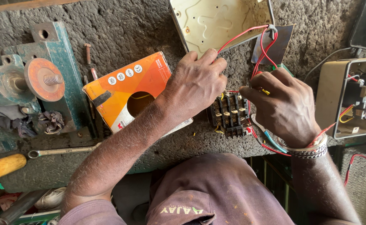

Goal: The person connects red and yellow wires to a terminal block using a screwdriver and pliers. They strip wire ends, insert them into terminals, and tighten screws to secure connections. The work is performed on a cluttered workbench with various tools and electrical parts visible.

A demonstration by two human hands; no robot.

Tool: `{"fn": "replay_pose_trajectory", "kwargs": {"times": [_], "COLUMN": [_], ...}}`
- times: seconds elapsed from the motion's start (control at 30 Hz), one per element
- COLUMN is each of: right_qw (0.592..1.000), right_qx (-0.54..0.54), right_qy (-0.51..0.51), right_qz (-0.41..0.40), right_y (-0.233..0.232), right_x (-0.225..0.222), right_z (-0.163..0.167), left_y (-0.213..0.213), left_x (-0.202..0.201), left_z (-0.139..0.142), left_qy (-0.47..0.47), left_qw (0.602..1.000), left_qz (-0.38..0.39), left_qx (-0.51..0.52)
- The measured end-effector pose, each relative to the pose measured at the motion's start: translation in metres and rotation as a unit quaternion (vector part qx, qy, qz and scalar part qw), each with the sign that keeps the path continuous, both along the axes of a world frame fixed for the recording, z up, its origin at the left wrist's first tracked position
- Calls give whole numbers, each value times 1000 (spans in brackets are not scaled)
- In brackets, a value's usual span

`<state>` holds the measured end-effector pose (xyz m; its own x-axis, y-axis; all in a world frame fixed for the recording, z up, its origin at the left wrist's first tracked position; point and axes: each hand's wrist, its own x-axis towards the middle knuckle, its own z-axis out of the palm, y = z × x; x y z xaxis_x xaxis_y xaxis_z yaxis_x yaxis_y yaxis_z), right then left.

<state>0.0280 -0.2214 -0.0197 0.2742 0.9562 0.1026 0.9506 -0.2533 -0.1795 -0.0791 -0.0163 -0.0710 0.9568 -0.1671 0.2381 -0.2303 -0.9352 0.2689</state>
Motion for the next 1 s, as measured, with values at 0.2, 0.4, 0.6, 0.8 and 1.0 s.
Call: {"fn": "replay_pose_trajectory", "kwargs": {"times": [0.2,0.4,0.6,0.8,1.0], "right_qw": [1000,1000,1000,1000,1000], "right_qx": [-7,-9,-9,-3,-11], "right_qy": [4,11,8,7,7], "right_qz": [-2,-6,-6,-6,-5], "right_y": [0,3,2,0,1], "right_x": [-1,-3,-3,-2,-3], "right_z": [0,-1,-1,1,0], "left_y": [0,0,0,0,0], "left_x": [0,1,1,1,-1], "left_z": [0,1,1,1,2], "left_qy": [7,9,16,4,-1], "left_qw": [1000,1000,1000,1000,1000], "left_qz": [-1,1,-2,1,0], "left_qx": [-7,12,15,8,4]}}
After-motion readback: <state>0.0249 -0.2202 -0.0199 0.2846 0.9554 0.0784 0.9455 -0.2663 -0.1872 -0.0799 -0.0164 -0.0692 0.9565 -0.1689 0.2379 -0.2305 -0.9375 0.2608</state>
